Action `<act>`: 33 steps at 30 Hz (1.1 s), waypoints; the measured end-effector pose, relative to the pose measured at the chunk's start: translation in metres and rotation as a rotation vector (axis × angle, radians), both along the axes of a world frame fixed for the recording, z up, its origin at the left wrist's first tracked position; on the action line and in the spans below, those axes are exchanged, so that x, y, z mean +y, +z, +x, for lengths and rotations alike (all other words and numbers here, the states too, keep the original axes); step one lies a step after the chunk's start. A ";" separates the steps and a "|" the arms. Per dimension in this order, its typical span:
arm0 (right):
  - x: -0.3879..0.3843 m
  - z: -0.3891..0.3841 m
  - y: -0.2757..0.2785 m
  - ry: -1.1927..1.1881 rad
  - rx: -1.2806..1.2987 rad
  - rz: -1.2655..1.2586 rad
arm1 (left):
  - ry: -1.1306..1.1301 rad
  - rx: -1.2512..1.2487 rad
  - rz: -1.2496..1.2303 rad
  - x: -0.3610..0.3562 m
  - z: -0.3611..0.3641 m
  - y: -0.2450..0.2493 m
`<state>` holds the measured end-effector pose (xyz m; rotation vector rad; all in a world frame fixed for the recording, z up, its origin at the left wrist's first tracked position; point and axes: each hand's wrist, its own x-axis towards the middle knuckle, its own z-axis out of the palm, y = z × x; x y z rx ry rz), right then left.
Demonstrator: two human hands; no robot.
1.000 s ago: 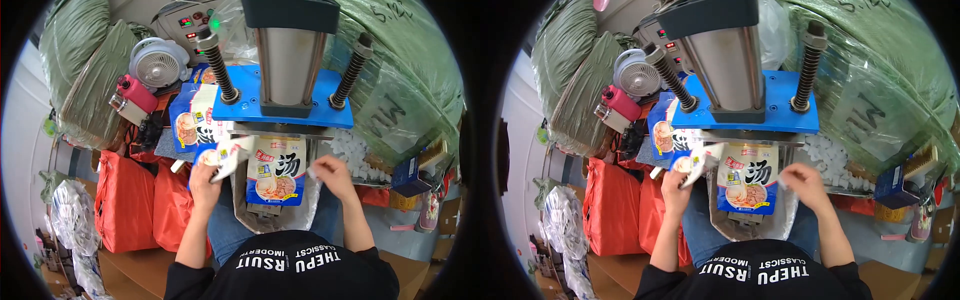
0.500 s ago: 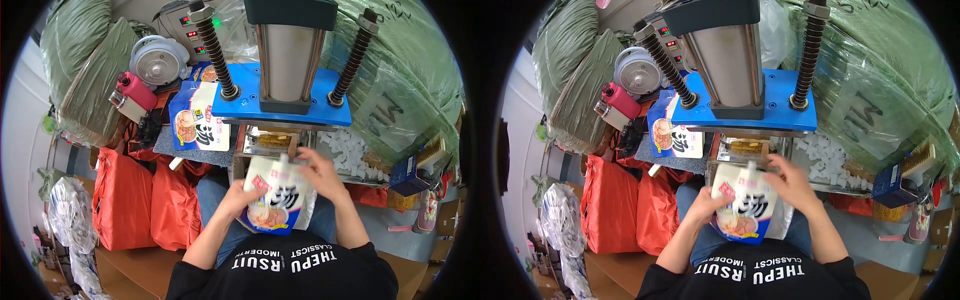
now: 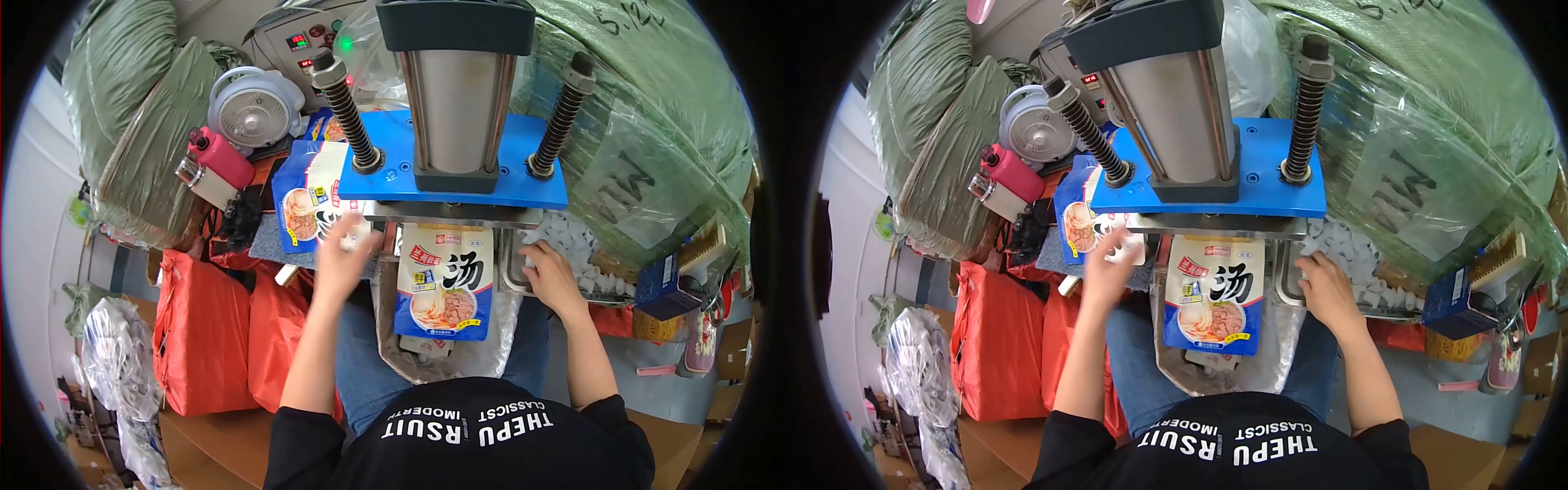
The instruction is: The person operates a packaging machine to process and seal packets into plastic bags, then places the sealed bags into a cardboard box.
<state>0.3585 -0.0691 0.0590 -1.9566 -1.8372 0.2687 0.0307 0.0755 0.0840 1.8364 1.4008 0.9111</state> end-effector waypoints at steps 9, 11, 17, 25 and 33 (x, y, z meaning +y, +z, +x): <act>0.001 -0.008 -0.018 -0.174 0.498 0.173 | -0.119 0.495 0.521 -0.037 -0.067 -0.054; 0.001 -0.009 -0.010 -0.122 0.584 0.156 | -0.116 0.385 0.444 -0.023 -0.069 -0.050; -0.015 -0.030 0.010 -0.036 0.911 -0.138 | -0.004 0.195 0.414 -0.061 -0.023 -0.016; 0.026 -0.060 0.071 0.699 0.348 -0.147 | -0.415 0.008 -0.260 -0.098 0.005 0.014; 0.008 -0.055 0.035 0.210 0.811 -0.236 | -0.246 -0.550 -0.874 -0.101 0.023 -0.035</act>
